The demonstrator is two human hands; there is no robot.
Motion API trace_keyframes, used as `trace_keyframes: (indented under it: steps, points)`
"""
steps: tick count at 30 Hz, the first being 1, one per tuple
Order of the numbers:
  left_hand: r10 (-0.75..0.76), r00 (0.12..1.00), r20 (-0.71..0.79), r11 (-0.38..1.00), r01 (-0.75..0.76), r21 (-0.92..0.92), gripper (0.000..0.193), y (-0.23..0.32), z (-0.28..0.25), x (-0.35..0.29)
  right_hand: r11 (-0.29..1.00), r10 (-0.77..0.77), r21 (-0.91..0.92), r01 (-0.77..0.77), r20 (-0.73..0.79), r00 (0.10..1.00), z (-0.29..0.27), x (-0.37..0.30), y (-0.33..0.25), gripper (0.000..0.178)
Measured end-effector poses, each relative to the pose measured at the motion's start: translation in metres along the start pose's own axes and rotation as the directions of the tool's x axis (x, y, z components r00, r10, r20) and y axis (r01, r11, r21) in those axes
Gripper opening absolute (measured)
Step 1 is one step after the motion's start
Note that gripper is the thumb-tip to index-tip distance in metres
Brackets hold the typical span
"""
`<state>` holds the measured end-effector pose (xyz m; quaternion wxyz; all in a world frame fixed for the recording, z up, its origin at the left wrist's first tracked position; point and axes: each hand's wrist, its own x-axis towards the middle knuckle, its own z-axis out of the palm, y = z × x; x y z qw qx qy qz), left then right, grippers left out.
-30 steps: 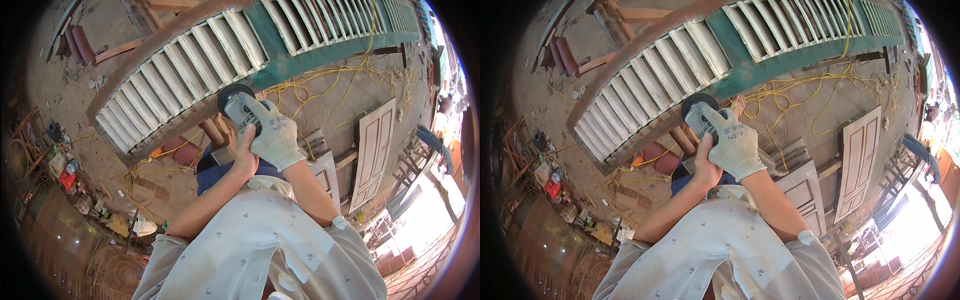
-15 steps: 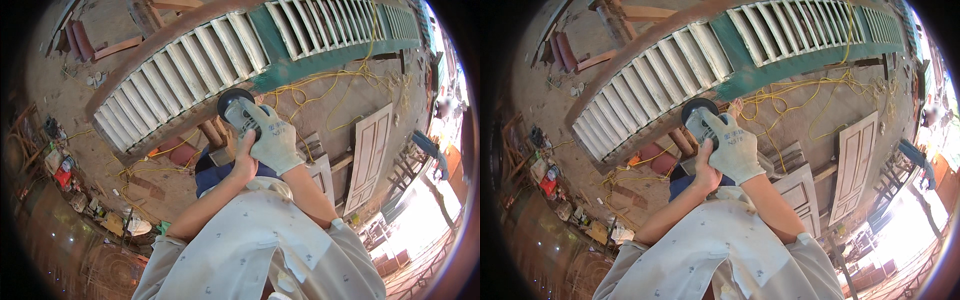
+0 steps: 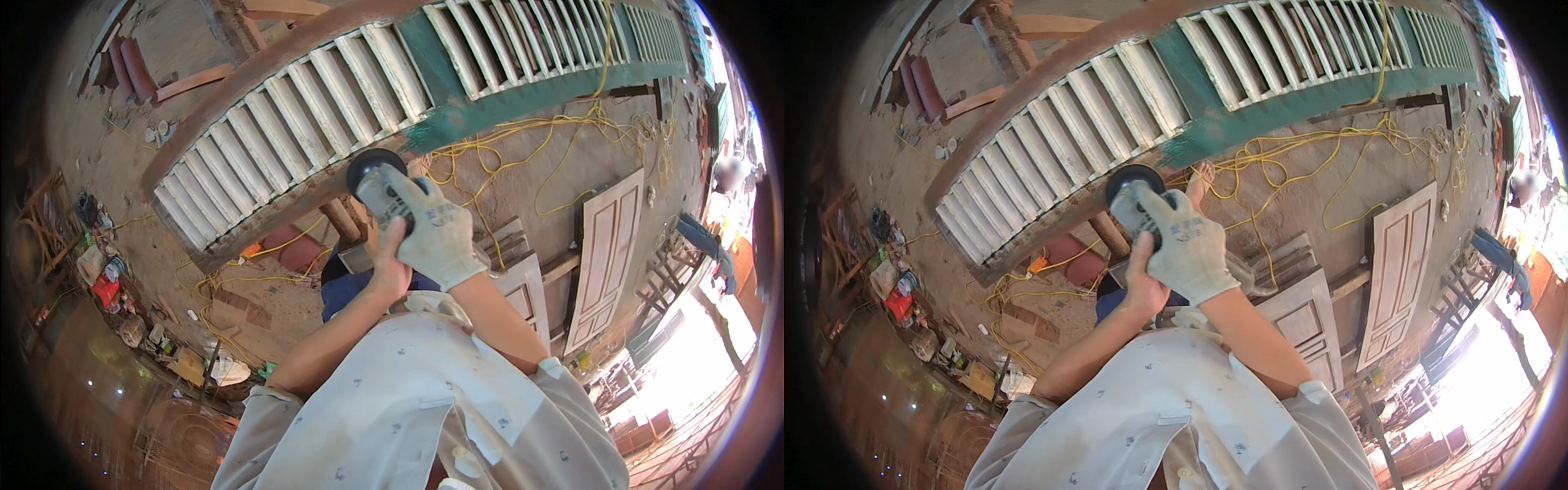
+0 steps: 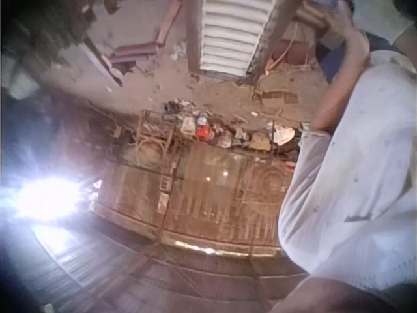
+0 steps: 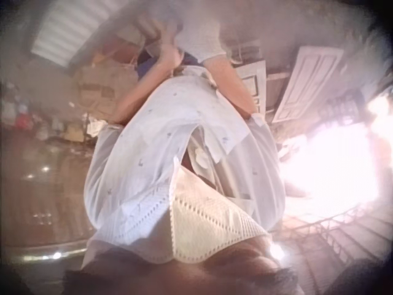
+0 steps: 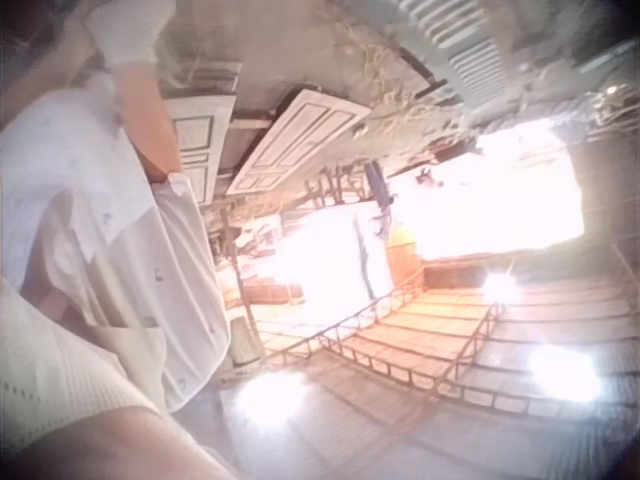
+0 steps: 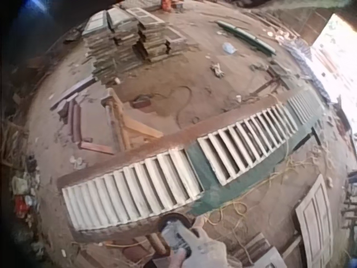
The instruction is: The person uses an angle grinder to sand the surface of long wooden slats arranged on a green workbench. They move the tool back and forth along the slats, occasionally repositioning their hands and stepping around the work area.
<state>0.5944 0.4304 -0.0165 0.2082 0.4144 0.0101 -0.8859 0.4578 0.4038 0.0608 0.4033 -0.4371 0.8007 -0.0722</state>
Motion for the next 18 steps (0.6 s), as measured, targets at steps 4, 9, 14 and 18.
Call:
trace_keyframes:
  steps: [4,9,14,18]
  points:
    - [0.024,0.998,0.057,0.999,-0.027,0.043,0.056,-0.005,0.01,0.013,1.0,-0.009,0.006,0.01,-0.068,0.998,-0.007,0.003,0.015,0.08]
    - [-0.048,0.992,0.118,0.993,0.034,0.113,0.048,-0.023,0.06,0.053,0.999,0.041,0.029,-0.036,-0.218,0.975,-0.039,0.012,0.052,0.077]
    - [-0.094,0.995,0.031,0.967,0.083,0.242,0.047,-0.014,0.102,0.05,0.993,0.089,0.097,-0.062,-0.299,0.95,-0.048,0.009,0.071,0.073]
    - [-0.001,0.997,0.074,0.992,-0.009,0.127,0.059,-0.022,0.061,0.045,0.998,0.042,0.059,-0.033,-0.158,0.987,-0.034,0.01,0.05,0.079]
